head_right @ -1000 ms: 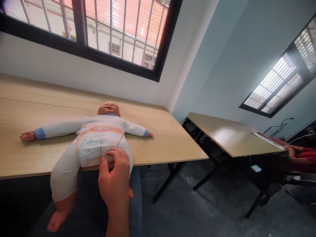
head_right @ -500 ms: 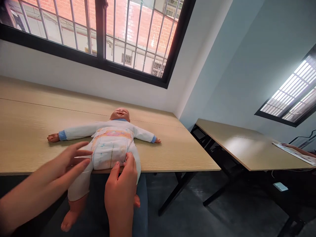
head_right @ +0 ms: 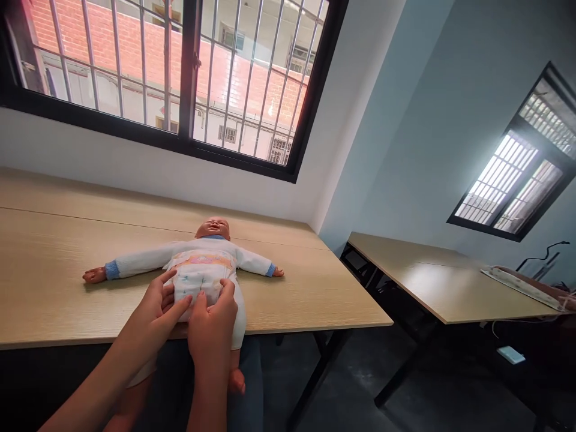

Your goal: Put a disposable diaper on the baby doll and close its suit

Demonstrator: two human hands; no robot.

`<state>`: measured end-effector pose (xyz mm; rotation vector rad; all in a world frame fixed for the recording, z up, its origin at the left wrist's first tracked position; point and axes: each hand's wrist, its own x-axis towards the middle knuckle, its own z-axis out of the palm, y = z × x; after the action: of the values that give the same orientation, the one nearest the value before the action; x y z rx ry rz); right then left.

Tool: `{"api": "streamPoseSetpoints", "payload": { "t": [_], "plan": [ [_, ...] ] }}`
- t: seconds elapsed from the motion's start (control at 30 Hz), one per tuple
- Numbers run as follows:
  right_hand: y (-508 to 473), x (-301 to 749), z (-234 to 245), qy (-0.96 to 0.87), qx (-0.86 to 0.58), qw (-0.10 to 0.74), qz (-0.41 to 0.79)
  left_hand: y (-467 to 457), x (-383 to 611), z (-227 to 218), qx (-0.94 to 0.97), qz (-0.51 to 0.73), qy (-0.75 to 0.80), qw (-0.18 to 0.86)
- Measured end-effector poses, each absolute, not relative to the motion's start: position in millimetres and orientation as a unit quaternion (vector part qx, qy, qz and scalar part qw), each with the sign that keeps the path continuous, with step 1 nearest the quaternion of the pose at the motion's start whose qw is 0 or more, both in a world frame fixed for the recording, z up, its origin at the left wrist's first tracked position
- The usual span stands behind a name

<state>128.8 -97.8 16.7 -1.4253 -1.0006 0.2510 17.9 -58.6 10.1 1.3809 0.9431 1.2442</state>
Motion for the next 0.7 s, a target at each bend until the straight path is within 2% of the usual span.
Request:
{"api": "streamPoseSetpoints", "payload": {
  "t": [0.17, 0.3, 0.47, 0.57, 0.7],
  "plan": [
    [-74.4, 142.5, 34.0, -0.469, -0.653, 0.574, 0.154, -43.1, 23.3, 12.4, 0.554, 0.514, 0.386, 0.529],
    [-79.3, 150.1, 40.6, -0.474, -0.640, 0.567, 0.213, -36.8, 20.6, 12.8, 0.550, 0.503, 0.392, 0.539],
    [-107.5, 152.3, 37.2, -0.406, -0.669, 0.617, 0.086, -42.1, 15.3, 1.9, 0.573, 0.513, 0.382, 0.513],
    [-102.4, 148.7, 33.8, -0.420, -0.623, 0.645, 0.144, -44.1, 15.2, -0.8, 0.568, 0.517, 0.378, 0.517],
    [-79.8, 144.0, 35.4, -0.461, -0.638, 0.584, 0.199, -41.8, 15.4, 2.9, 0.559, 0.506, 0.381, 0.536]
  ]
}}
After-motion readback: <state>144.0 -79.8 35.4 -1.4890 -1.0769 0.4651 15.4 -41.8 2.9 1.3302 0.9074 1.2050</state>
